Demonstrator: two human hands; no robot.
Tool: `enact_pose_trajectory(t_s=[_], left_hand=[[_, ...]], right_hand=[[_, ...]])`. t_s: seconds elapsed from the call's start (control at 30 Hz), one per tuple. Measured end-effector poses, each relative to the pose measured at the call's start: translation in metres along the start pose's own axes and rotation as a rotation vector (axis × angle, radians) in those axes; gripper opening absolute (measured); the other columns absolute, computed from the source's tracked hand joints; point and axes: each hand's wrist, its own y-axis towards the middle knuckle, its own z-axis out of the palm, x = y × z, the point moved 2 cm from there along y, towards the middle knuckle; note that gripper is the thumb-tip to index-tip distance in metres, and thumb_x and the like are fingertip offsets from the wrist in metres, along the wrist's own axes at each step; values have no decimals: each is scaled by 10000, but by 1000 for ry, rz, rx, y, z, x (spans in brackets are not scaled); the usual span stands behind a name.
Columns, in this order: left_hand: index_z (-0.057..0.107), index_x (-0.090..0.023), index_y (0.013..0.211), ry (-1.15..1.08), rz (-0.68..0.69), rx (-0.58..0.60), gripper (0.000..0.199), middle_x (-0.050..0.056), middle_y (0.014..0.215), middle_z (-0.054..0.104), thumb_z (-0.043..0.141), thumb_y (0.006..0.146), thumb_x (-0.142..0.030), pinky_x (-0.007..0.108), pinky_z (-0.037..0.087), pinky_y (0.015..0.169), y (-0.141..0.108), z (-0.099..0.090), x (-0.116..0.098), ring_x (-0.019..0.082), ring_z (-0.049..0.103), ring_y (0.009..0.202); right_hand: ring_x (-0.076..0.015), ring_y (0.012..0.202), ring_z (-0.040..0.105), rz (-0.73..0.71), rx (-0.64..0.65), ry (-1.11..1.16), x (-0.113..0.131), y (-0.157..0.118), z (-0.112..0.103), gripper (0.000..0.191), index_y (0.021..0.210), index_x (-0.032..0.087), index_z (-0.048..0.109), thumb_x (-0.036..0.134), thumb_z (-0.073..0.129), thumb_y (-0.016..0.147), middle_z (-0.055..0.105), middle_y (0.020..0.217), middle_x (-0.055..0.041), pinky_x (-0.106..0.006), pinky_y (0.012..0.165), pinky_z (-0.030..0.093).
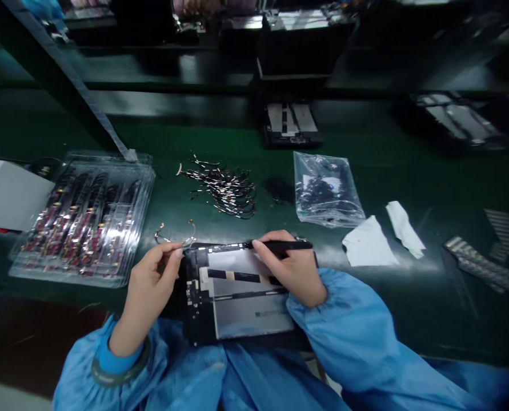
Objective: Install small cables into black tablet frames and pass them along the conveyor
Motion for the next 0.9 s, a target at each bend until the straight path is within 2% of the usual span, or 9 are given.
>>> enact_pose_trajectory(t_s=[0.07,0.2,0.3,0.4,0.53,0.7,0.9], left_hand=[[622,-197,939,75,40,-118,243,0,753,641,509,864,-398,248,480,633,0,-8,3,129,593,639],[604,-183,920,314,96,-411,200,27,801,599,499,876,-348,295,473,699,7,-34,19,155,556,684],[591,-158,955,507,89,-540,201,96,921,583,488,873,-310,370,462,800,17,-54,33,228,561,845],[580,-141,1019,610,-9,-547,228,143,1001,578,510,857,-285,436,427,895,33,-63,46,296,535,1006],[580,-116,1026,631,-115,-495,241,148,942,590,541,835,-258,468,425,894,55,-60,59,319,545,995],[595,-101,1015,610,-106,-543,252,131,858,579,556,832,-270,440,442,854,64,-59,63,309,555,934],[654,-132,896,579,-50,-636,265,119,859,548,445,896,-296,426,436,834,60,-64,57,282,551,883]], right_hand=[[-176,641,637,64,-47,62,-2,-1,-3,220,734,230,604,446,613,775,662,686,-18,-295,603,515],[-197,540,654,325,-95,235,-8,0,-6,359,744,218,587,558,677,672,660,582,-15,-301,512,538],[-212,538,665,386,-86,242,-7,2,-7,437,741,215,588,612,702,599,664,562,-27,-305,511,554],[-220,543,669,382,-65,231,-3,2,-7,469,729,217,587,644,698,568,660,551,-29,-308,512,561],[-224,559,675,396,-91,210,-1,1,-7,459,739,226,590,646,683,581,661,552,-22,-313,530,569],[-227,551,673,407,-107,230,1,1,-8,455,737,227,588,640,689,572,659,543,-18,-319,528,570],[-219,517,659,367,-119,245,0,1,-9,457,716,211,592,630,702,572,639,513,-17,-304,484,550]])
